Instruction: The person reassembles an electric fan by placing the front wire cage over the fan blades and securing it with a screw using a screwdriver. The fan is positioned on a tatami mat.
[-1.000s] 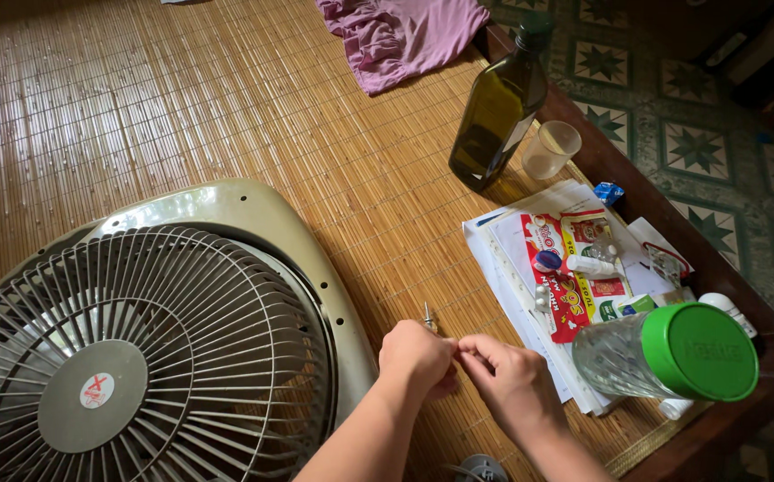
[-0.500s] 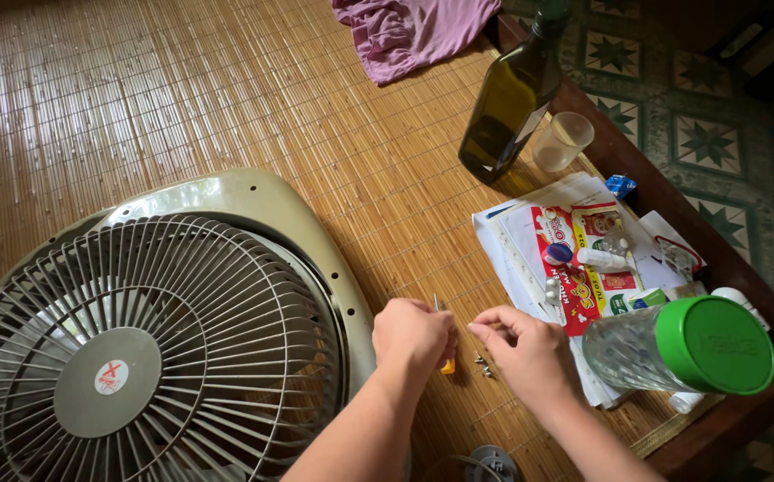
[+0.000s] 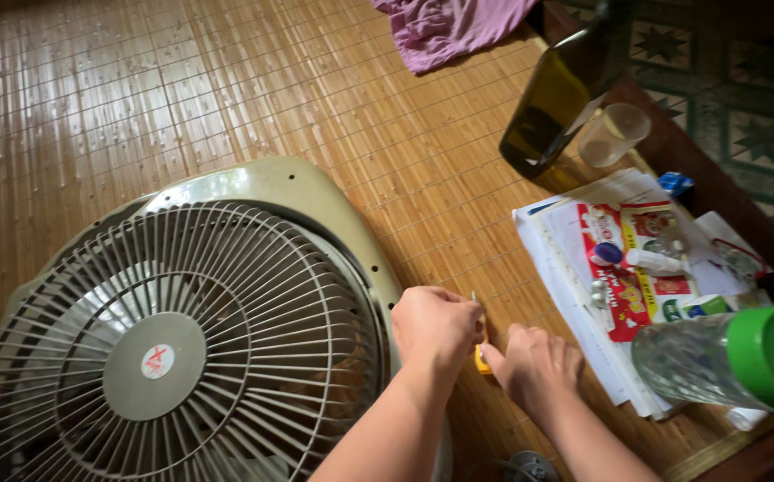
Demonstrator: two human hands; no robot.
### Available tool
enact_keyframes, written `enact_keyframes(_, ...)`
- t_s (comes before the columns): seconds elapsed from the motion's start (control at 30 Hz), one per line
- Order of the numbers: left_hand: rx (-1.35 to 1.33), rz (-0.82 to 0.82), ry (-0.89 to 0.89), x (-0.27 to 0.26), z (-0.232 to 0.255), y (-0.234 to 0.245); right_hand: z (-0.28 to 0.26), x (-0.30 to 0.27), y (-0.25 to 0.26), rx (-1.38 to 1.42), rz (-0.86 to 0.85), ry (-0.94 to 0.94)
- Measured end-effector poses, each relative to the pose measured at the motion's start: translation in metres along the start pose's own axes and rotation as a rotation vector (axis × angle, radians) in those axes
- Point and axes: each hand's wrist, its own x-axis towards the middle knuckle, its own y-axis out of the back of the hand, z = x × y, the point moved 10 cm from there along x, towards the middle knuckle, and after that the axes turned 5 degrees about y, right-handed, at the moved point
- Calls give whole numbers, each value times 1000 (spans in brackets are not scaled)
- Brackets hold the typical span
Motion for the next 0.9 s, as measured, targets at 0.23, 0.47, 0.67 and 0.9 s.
enact_keyframes(0.23, -51, -8, -3, 9, -7, 1, -16, 3, -9, 108, -37, 13)
enact_keyframes(0.47, -53, 26, 10, 3, -11, 5, -20, 6, -9, 142, 2, 54)
enact_keyframes(0.67, -76, 56, -24, -8, -3, 13, -7, -1, 6, 190, 47, 3)
enact_keyframes(0.9, -101, 93, -41, -33, 16, 32, 20, -15, 42, 224, 25, -116)
